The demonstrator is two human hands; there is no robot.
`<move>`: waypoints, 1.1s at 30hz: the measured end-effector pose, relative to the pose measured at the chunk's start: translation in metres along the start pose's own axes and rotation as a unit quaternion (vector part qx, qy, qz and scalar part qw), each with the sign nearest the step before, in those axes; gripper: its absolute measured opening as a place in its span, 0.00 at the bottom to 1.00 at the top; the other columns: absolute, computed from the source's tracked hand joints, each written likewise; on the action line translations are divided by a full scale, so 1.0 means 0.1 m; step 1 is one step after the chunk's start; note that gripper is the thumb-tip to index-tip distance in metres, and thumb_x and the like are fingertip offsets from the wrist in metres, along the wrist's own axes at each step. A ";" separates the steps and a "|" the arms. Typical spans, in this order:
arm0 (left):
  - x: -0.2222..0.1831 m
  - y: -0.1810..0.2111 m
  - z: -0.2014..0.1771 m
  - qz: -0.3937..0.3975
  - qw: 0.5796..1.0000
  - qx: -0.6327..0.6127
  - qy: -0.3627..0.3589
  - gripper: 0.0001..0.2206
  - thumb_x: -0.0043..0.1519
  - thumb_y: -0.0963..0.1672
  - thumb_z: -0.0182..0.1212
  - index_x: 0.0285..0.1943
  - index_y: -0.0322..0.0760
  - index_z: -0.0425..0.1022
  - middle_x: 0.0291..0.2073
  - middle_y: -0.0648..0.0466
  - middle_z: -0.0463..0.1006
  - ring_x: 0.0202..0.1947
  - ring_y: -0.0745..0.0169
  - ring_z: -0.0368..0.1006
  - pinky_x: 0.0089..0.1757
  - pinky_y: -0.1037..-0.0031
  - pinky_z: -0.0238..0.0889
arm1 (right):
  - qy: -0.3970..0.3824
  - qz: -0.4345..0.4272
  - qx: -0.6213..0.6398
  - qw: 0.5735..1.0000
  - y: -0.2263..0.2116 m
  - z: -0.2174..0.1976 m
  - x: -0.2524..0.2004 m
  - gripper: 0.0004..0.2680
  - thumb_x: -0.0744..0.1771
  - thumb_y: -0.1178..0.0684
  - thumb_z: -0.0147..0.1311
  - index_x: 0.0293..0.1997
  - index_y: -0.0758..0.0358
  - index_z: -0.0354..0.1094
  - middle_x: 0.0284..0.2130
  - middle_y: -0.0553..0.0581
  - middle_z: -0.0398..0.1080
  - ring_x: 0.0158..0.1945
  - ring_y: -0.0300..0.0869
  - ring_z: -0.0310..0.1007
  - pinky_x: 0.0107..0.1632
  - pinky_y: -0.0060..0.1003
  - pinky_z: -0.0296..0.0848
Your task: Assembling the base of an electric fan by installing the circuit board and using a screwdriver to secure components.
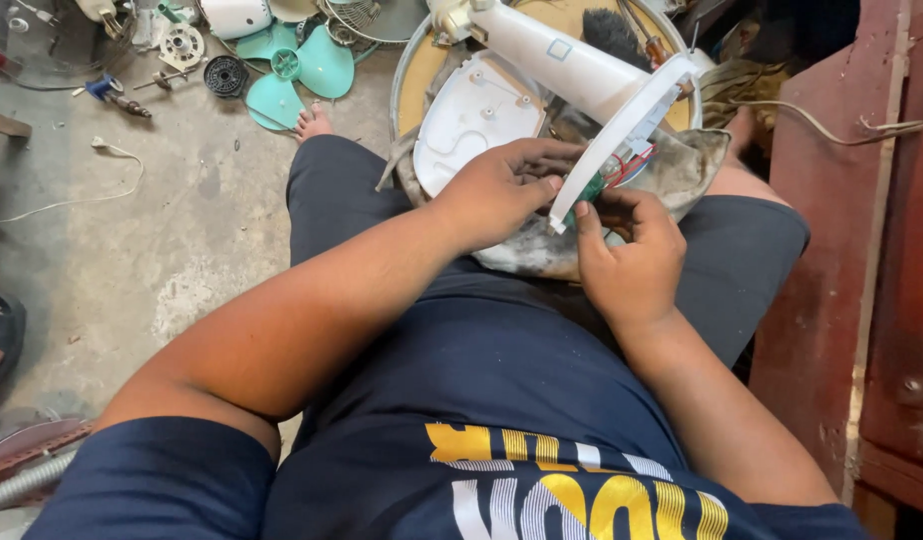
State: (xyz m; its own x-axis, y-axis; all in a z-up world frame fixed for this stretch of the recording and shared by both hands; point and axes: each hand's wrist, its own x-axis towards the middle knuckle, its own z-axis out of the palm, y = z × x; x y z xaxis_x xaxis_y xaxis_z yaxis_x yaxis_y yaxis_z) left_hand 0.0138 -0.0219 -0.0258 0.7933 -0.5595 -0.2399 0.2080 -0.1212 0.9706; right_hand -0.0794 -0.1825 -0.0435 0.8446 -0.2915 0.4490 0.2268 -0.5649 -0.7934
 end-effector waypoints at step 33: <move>0.16 -0.22 0.24 -0.172 0.900 -0.401 -0.009 0.16 0.63 0.37 0.55 0.56 0.09 0.68 0.43 0.32 0.76 0.39 0.46 0.76 0.43 0.64 0.76 | -0.115 0.095 -0.269 0.952 -0.39 -0.40 0.74 0.14 0.72 0.52 0.62 0.50 0.79 0.66 0.30 0.61 0.71 0.28 0.43 0.70 0.32 0.36 0.72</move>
State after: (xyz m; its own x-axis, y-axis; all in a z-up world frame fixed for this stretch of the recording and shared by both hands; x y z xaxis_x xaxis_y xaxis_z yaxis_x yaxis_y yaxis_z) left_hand 0.0082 -0.0475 -0.0499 0.5953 -0.6153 -0.5167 0.7911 0.3363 0.5109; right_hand -0.0447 -0.2131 0.0373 0.9432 -0.2862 0.1685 -0.1687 -0.8500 -0.4990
